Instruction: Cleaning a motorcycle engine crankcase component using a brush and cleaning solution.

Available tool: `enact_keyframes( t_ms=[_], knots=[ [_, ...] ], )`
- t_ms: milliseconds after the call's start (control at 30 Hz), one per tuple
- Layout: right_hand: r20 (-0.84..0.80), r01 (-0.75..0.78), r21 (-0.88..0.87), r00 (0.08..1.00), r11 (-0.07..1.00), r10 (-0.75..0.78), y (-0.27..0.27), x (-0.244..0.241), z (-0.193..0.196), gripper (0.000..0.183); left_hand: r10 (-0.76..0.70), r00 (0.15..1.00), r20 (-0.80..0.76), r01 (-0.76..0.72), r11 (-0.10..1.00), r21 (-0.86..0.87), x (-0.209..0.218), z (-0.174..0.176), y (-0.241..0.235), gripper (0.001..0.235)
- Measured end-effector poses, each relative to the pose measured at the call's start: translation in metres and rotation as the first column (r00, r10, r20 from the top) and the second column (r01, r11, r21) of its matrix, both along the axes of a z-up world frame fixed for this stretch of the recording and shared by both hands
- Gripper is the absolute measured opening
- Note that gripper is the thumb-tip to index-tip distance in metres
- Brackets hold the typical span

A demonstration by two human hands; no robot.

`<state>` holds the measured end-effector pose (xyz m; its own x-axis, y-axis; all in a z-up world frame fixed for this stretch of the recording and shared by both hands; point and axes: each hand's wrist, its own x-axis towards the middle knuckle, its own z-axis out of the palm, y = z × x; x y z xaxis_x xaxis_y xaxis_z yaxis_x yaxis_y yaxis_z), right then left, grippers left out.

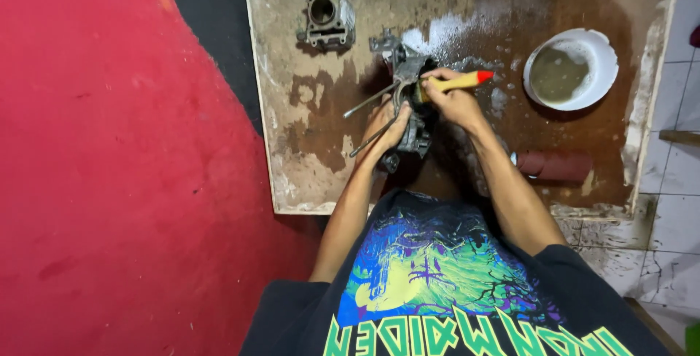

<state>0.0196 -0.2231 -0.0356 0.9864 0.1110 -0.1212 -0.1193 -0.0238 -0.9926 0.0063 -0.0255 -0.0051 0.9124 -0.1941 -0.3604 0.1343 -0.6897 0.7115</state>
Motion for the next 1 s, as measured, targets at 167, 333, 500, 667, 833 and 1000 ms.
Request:
enact_keyframes(
  t_ms=[167,333,500,667,833,1000],
  knots=[
    [0.000,0.166,-0.051,0.986,0.985,-0.166,0.003,-0.006,-0.008,0.020,0.029,0.998,-0.060,-0.030,0.999,-0.010,-0.004,0.018,0.001,0.050],
    [0.078,0.111,-0.181,0.992,0.977,-0.098,0.003,-0.013,-0.013,0.015,0.047,0.995,-0.091,-0.047,0.999,0.004,-0.004,0.026,-0.001,0.051],
    [-0.020,0.245,0.039,0.969,0.969,-0.245,0.000,-0.001,-0.029,0.019,0.041,0.998,-0.038,-0.042,0.999,-0.027,-0.003,0.023,0.003,0.051],
    [0.156,0.202,-0.200,0.973,0.959,-0.172,0.013,-0.013,-0.018,0.018,0.040,0.997,-0.064,-0.042,0.999,-0.030,-0.001,0.016,0.001,0.050],
    [-0.296,0.239,0.027,0.929,0.971,-0.220,0.010,-0.001,-0.015,0.019,0.054,0.996,-0.072,-0.058,0.996,-0.061,-0.002,0.025,0.001,0.051],
    [0.239,0.251,-0.174,0.949,0.952,-0.207,0.016,-0.016,-0.027,0.015,0.035,0.999,-0.037,-0.036,0.999,-0.020,-0.001,0.007,0.002,0.048]
  ],
)
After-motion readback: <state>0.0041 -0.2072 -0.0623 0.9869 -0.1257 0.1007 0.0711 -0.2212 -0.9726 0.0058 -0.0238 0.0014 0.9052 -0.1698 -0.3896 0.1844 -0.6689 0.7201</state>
